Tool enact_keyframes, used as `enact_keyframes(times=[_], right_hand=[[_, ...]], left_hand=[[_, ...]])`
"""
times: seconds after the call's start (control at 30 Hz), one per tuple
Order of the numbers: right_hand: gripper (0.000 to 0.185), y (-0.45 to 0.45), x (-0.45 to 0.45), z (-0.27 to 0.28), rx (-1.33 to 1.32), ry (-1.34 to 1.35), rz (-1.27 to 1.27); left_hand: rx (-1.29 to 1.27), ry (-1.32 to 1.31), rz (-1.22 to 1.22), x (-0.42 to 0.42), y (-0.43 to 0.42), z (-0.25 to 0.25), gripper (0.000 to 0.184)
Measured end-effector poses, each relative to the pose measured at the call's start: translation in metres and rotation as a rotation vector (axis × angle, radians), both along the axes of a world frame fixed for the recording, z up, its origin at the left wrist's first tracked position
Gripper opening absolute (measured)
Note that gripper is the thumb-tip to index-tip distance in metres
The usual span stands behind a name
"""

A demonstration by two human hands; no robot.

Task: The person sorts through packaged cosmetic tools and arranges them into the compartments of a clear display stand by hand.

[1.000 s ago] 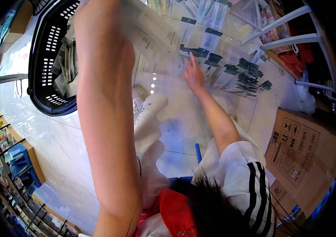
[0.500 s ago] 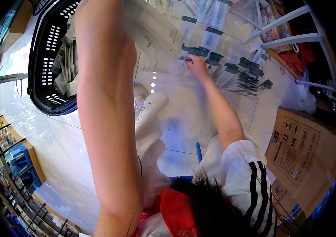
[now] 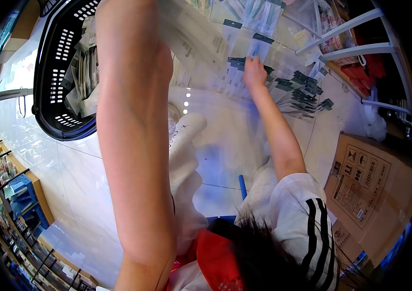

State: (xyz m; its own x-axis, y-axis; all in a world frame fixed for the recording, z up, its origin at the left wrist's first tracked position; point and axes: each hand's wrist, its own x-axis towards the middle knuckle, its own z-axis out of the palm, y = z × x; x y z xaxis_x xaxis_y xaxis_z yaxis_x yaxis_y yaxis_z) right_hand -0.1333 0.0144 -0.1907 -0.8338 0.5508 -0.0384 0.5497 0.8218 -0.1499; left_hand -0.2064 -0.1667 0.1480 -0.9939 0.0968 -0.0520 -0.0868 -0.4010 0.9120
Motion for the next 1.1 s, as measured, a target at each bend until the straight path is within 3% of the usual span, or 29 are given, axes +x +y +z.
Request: enact_keyframes(times=[0.07, 0.17, 0.27, 0.37, 0.47, 0.63, 0.87, 0.97, 1.03, 1.1], right_hand=[[0.023, -0.012, -0.009, 0.013, 0.181, 0.075, 0.063], [0.024, -0.025, -0.025, -0.003, 0.296, 0.291, 0.391], [0.026, -0.035, -0.048, -0.030, 0.205, 0.425, 0.339], [0.022, -0.044, -0.051, -0.032, -0.052, 0.282, 0.136], [0.017, -0.029, -0.050, -0.023, -0.101, 0.008, 0.180], [0.010, 0.018, -0.038, -0.052, -0.021, 0.106, 0.477], [0.012, 0.021, -0.057, -0.010, -0.412, 0.357, 0.196], [0.016, 0.021, -0.061, 0.012, -0.501, 0.465, 0.222], [0.017, 0.021, -0.058, 0.040, -0.585, 0.520, 0.250], [0.015, 0.020, -0.050, 0.082, -0.627, 0.550, 0.255]], left_hand=[[-0.002, 0.005, -0.002, 0.000, -0.001, -0.001, 0.027], [-0.003, 0.008, -0.004, 0.000, 0.000, -0.002, 0.028], [-0.020, 0.013, 0.005, 0.002, 0.002, -0.003, 0.027], [-0.040, 0.025, 0.019, 0.004, 0.004, -0.003, 0.028], [-0.036, 0.023, 0.006, 0.001, 0.000, -0.003, 0.030], [-0.022, 0.020, -0.025, 0.002, -0.002, 0.004, 0.035], [-0.004, 0.041, -0.090, 0.003, -0.004, 0.012, 0.042], [0.011, 0.063, -0.173, 0.001, -0.010, 0.015, 0.044], [0.010, 0.072, -0.236, -0.006, -0.018, -0.001, 0.046], [-0.024, 0.077, -0.286, -0.034, -0.026, -0.050, 0.034]])
